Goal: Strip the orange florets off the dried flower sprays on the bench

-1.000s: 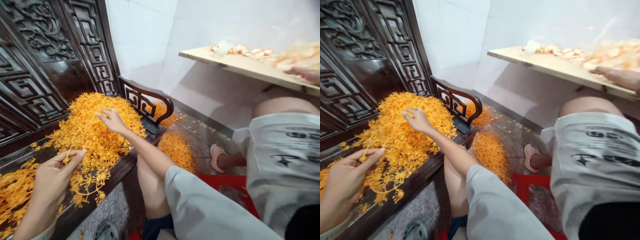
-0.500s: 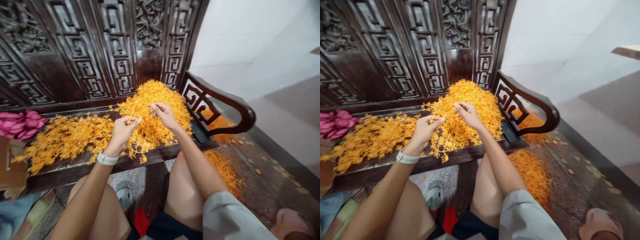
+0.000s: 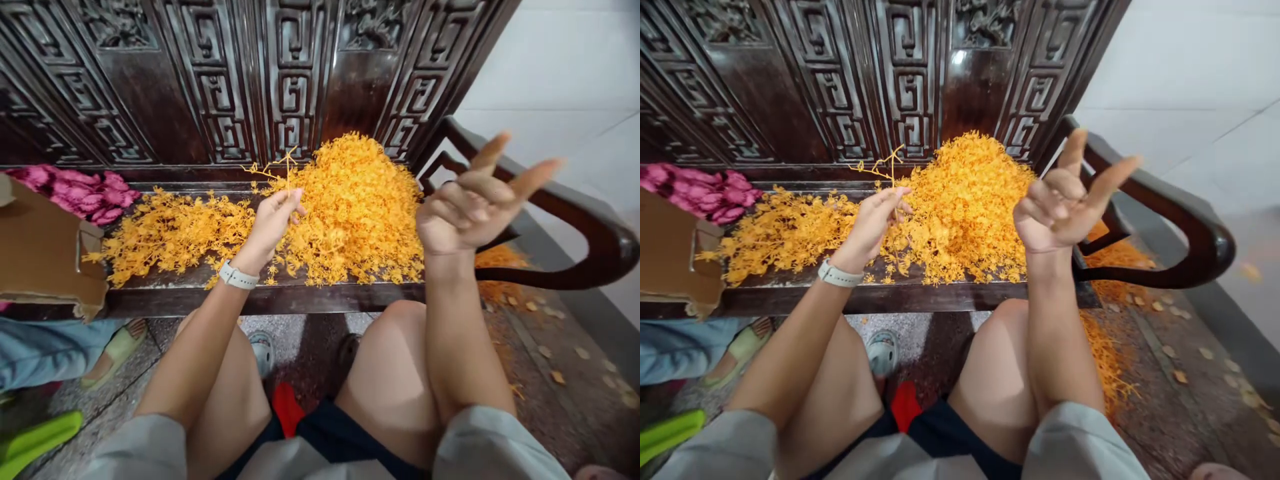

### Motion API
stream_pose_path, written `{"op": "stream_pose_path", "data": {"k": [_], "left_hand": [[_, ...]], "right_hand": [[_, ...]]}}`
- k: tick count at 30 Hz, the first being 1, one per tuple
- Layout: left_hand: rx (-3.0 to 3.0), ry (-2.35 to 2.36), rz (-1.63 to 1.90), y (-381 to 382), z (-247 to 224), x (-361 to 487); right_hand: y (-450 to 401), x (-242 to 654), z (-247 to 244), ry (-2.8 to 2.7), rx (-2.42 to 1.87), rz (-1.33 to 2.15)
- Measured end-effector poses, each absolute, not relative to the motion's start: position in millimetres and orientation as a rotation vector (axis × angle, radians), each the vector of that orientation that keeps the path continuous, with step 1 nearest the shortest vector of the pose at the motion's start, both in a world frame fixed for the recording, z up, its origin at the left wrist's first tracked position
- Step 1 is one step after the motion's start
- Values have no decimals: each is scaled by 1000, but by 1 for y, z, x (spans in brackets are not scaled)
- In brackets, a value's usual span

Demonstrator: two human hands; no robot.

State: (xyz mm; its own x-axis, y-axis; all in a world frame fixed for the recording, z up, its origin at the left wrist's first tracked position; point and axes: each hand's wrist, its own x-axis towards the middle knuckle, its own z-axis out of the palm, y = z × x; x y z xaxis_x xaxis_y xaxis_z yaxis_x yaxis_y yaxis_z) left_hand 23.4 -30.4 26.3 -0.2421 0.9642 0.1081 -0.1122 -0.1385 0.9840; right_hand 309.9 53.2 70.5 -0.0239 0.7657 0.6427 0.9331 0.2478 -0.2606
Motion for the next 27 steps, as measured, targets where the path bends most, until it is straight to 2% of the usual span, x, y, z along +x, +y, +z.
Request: {"op": "stream_pose_path", "data": {"k": [2, 4, 6, 12, 19, 27], "left_hand": [[999, 1142, 1526, -26, 24, 19], [1005, 1100, 1537, -24, 21, 17], [1083, 1104, 1538, -25, 20, 17], [1342, 1152, 1383, -35, 29, 18], [1456, 1205, 1314, -39, 31, 20], [1512, 1266, 1294, -35, 15, 26]], "right_hand": [[55, 299, 65, -1795, -1442, 261], [53, 278, 53, -1734, -1102, 853], [50, 258, 42, -1743, -866, 1064], [35, 243, 35, -2067, -771, 588], [18, 228, 32, -2381, -547, 866], [20, 211, 24, -2054, -650, 912]]}}
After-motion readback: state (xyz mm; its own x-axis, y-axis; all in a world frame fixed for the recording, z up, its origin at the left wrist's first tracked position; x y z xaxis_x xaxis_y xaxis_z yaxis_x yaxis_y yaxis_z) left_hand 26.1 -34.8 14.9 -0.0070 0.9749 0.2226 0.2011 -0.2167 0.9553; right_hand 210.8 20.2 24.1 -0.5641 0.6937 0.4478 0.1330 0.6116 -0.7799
